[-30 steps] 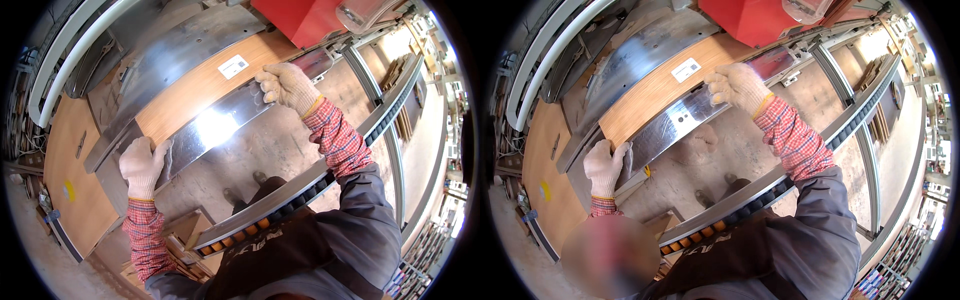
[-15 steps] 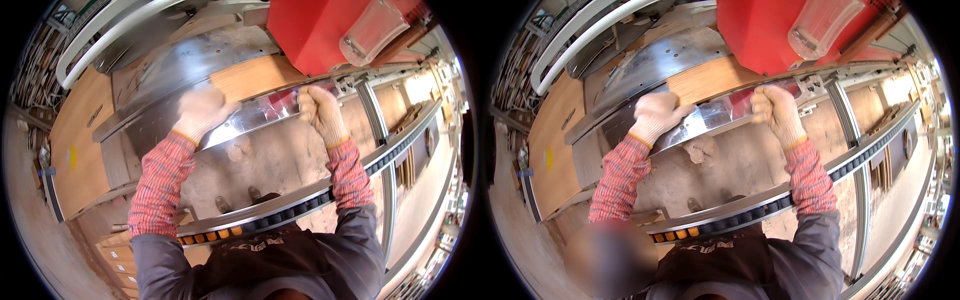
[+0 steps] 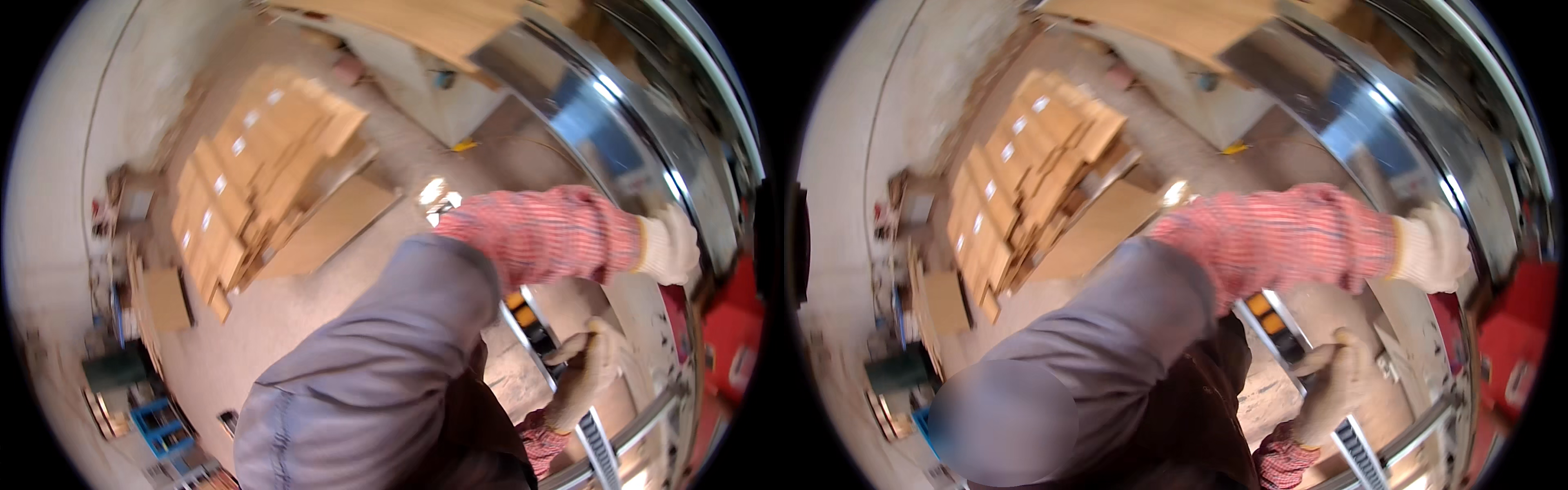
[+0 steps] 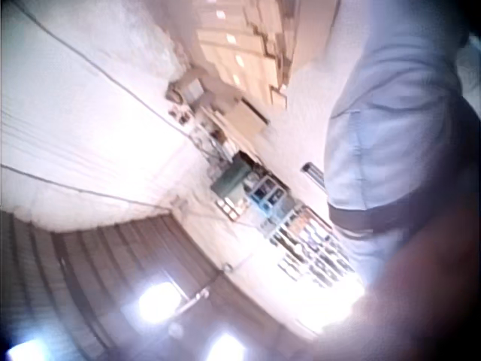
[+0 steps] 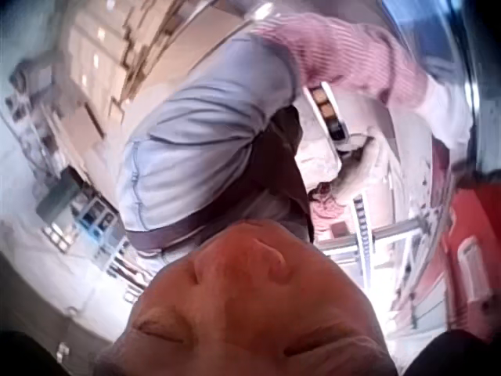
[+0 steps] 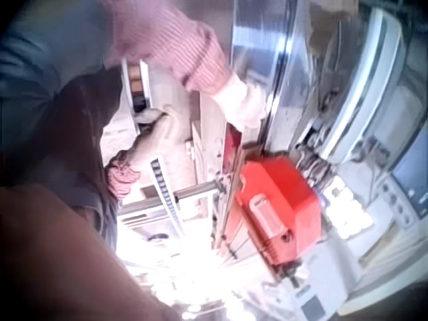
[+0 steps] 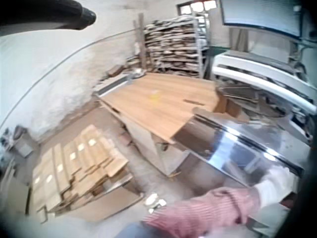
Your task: The person picks up flat wooden boards from a stack, places them onto a conveyor belt, and feeds them into a red processing machine. The person then retrieves the processed boards from the other side and stacks them. A coworker is visible in the background working at a separate station.
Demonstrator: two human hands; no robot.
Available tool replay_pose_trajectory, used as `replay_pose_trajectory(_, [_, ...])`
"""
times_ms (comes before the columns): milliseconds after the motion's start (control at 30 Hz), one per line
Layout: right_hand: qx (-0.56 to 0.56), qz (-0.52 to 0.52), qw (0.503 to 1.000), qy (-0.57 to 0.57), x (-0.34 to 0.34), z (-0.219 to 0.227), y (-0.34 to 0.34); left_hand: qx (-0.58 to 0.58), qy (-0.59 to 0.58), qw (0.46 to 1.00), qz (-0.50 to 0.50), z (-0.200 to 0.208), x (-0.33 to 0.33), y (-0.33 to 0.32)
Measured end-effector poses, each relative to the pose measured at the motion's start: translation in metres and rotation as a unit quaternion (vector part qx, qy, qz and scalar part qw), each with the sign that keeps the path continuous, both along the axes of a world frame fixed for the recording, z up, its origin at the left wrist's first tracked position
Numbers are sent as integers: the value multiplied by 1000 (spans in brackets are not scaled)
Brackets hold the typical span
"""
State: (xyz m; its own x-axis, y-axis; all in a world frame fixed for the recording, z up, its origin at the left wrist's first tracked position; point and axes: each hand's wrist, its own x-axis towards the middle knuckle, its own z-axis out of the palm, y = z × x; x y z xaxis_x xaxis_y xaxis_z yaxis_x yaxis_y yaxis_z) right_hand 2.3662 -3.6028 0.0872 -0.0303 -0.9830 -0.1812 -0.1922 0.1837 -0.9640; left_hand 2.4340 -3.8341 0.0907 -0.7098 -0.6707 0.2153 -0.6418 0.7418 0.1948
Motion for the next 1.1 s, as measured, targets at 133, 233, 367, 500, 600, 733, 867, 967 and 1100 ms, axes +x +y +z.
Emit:
replay_pose_trajectory(133, [100,237,956,-141,85,-10,19,149,103,926,331,34,239,103])
replay_pose_trajectory(233, [210,376,897,-99,146,-18,28,-47,201,791,576,-30,406,267])
replay_pose_trajectory(367, [120,552,825,-25,245,-91,43,46,158,496,853,-44,507,493])
replay_pose_trajectory(500, [258,642,694,-199,382,-188,104,8,309,337,889,-84,519,633])
replay_pose_trajectory(600, [142,736,637,-177,491,-192,160,-1,421,291,859,-83,502,664])
replay_pose_trajectory(733, [520,588,589,-192,592,-191,245,-17,441,273,855,-80,495,697])
replay_pose_trajectory(867, [347,602,677,-242,614,-188,286,2,471,250,846,-84,501,719])
replay_pose_trajectory(967, [281,560,728,-277,612,-208,286,45,540,244,804,-96,523,718])
replay_pose_trajectory(1100, [373,510,736,-243,561,-143,252,20,803,208,558,-142,560,698])
